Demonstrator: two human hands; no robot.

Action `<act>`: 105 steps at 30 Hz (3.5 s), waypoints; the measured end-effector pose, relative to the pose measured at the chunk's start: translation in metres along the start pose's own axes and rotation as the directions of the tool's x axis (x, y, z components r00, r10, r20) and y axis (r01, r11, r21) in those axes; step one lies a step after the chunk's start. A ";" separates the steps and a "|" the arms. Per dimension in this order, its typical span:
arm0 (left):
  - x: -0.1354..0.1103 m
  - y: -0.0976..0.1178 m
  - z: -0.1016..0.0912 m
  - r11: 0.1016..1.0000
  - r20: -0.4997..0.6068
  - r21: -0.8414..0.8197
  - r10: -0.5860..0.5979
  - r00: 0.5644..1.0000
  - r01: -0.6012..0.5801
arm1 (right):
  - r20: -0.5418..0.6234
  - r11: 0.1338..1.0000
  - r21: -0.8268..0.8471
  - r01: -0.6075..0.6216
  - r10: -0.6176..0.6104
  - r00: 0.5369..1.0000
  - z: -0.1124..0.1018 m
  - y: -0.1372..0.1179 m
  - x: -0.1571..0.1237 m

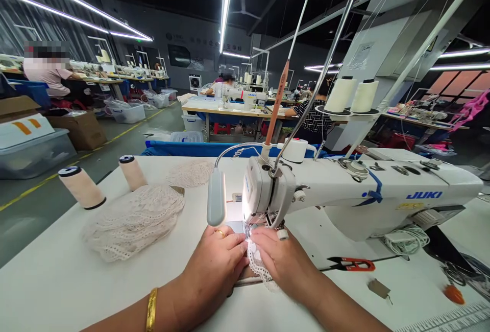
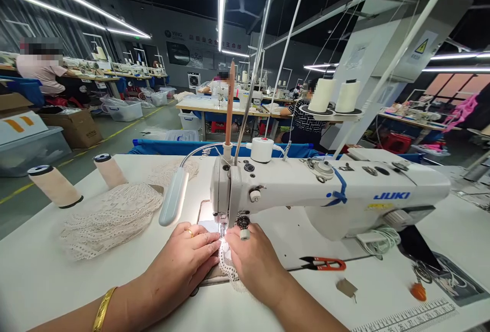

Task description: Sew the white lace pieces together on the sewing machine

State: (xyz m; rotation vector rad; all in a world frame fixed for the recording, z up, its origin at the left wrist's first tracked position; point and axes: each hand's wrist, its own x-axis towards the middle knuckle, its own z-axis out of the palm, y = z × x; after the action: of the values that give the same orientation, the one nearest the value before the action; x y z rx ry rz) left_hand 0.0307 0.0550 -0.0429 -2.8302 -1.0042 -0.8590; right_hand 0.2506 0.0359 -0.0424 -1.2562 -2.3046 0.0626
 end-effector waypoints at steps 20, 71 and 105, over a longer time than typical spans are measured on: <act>0.016 -0.004 -0.022 0.977 0.111 -0.202 -0.040 0.993 0.062 | -0.029 0.996 0.089 0.009 -0.007 1.000 -0.016 -0.006 -0.005; 0.009 -0.008 -0.019 0.971 -0.001 -0.074 0.226 0.974 -0.226 | 0.117 0.994 0.055 0.098 -0.104 0.988 -0.022 -0.006 -0.010; 0.019 -0.029 -0.013 0.990 0.010 -0.096 0.109 0.994 -0.107 | 0.088 1.000 0.016 0.011 -0.012 0.996 -0.011 -0.004 -0.002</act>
State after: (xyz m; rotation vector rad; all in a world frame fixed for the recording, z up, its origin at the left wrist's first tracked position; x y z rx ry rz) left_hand 0.0196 0.0863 -0.0270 -2.9427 -0.8238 -0.8998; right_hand 0.2540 0.0296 -0.0325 -1.2555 -2.3819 0.1338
